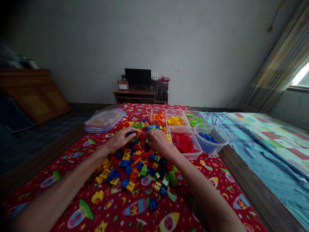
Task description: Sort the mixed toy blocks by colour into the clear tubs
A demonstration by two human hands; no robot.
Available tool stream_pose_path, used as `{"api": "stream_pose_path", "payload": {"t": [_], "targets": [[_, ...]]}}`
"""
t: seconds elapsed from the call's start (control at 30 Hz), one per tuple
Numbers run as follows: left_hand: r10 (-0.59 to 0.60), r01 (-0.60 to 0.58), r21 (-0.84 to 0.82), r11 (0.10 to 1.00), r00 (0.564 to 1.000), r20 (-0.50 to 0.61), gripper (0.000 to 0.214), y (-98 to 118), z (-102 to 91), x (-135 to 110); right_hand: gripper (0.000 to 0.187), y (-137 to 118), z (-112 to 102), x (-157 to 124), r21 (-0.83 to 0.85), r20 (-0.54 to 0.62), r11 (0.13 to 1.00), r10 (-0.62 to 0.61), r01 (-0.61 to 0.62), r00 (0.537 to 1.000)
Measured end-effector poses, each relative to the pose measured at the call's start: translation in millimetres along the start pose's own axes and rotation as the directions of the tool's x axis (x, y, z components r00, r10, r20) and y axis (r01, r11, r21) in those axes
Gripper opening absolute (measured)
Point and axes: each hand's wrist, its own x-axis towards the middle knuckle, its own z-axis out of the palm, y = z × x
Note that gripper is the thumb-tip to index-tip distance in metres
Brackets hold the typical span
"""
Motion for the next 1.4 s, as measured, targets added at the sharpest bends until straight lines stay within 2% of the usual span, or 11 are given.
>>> {"api": "stream_pose_path", "payload": {"t": [0.1, 0.27, 0.4, 0.6, 0.73, 0.8, 0.87, 0.97, 1.07, 1.23, 1.4], "targets": [[-0.057, 0.053, -0.067, 0.996, 0.997, -0.051, 0.027, 2, 3.8, 1, 0.026, 0, 3, -1, 0.022, -0.123, 0.999, 0.050, -0.048, 0.991], [-0.092, 0.082, -0.156, 0.984, 0.994, -0.058, 0.025, 1, 10.8, 3, 0.042, 4, 16, 1, 0.158, -0.300, 0.974, -0.109, 0.162, 0.948], [-0.092, 0.081, -0.225, 0.971, 0.995, -0.040, 0.025, 6, 15.2, 3, 0.040, 2, 21, 2, 0.180, -0.245, 0.958, -0.175, 0.222, 0.954], [-0.089, 0.045, -0.267, 0.963, 0.984, -0.155, 0.036, 10, 14.3, 2, 0.027, 4, 7, 1, 0.167, -0.161, 0.982, -0.059, 0.086, 0.985], [-0.069, 0.020, -0.222, 0.975, 0.974, -0.214, 0.031, 3, 7.8, 2, 0.017, 29, -5, 4, 0.182, -0.106, 0.983, 0.018, 0.001, 0.994], [-0.037, 0.004, -0.137, 0.991, 0.971, -0.235, 0.026, -1, 5.4, 2, 0.018, 49, -8, 7, 0.223, -0.143, 0.973, 0.092, -0.059, 0.985], [0.014, -0.028, -0.058, 0.998, 0.972, -0.236, 0.022, -4, 4.6, 3, 0.023, 70, -6, 10, 0.295, -0.233, 0.947, 0.200, -0.126, 0.952], [0.088, -0.084, 0.028, 0.996, 0.974, -0.210, 0.021, -5, 5.9, 3, 0.041, 100, 2, 16, 0.399, -0.377, 0.886, 0.394, -0.237, 0.838], [0.126, -0.110, 0.111, 0.988, 0.980, -0.156, 0.022, -4, 7.7, 2, 0.055, 114, 9, 21, 0.427, -0.424, 0.858, 0.468, -0.285, 0.775], [0.121, -0.120, 0.163, 0.979, 0.993, 0.005, 0.024, -7, 6.5, 0, 0.039, 98, -1, 17, 0.304, -0.425, 0.923, 0.352, -0.235, 0.834], [0.072, -0.078, 0.216, 0.973, 0.997, 0.035, 0.028, -12, -5.0, 2, 0.025, 71, -16, 8, 0.138, -0.171, 0.983, 0.144, -0.121, 0.975]]}}
